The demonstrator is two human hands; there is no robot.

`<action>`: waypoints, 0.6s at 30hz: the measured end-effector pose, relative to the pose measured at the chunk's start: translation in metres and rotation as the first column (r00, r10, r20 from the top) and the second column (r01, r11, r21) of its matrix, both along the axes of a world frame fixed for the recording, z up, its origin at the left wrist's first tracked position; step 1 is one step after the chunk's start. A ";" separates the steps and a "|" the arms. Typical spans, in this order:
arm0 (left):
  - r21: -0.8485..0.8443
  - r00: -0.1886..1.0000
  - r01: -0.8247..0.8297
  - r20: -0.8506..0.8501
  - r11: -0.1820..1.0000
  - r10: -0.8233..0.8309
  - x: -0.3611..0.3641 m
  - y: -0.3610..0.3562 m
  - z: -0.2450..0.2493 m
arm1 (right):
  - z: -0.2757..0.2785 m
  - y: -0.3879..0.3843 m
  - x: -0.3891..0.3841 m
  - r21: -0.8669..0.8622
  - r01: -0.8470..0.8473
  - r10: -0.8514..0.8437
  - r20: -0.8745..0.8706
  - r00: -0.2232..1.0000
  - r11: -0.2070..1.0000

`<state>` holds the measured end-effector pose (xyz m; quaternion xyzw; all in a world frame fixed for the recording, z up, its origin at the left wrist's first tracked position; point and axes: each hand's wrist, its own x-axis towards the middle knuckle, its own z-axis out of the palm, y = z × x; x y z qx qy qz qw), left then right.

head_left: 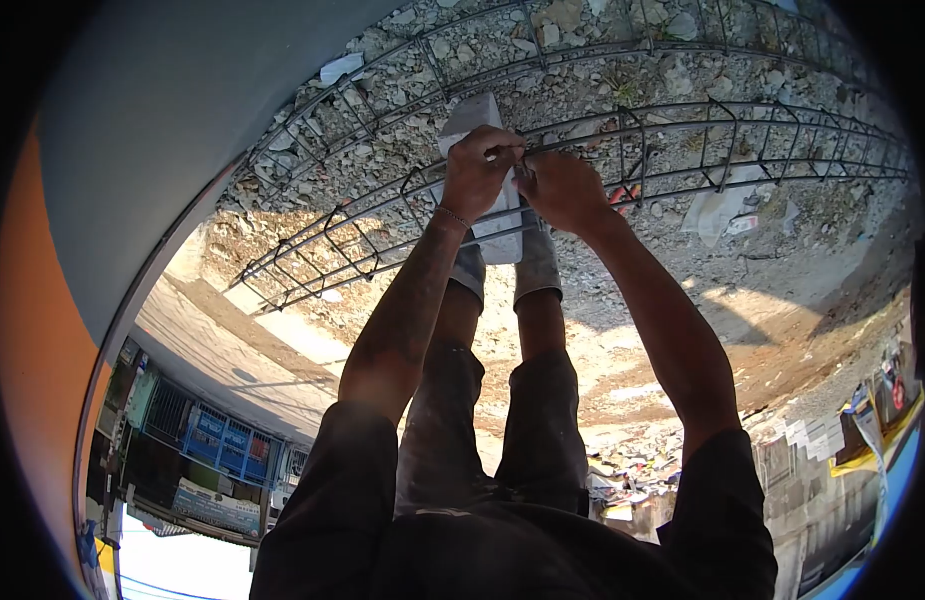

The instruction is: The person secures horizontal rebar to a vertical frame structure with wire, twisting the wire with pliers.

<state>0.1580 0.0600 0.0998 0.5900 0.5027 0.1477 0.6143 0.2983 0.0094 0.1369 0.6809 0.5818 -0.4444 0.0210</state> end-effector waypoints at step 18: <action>0.335 0.994 -0.086 -0.029 0.938 0.102 0.009 -0.023 0.035 | 0.041 0.082 0.022 -0.767 0.607 -0.978 -0.182 0.105 0.208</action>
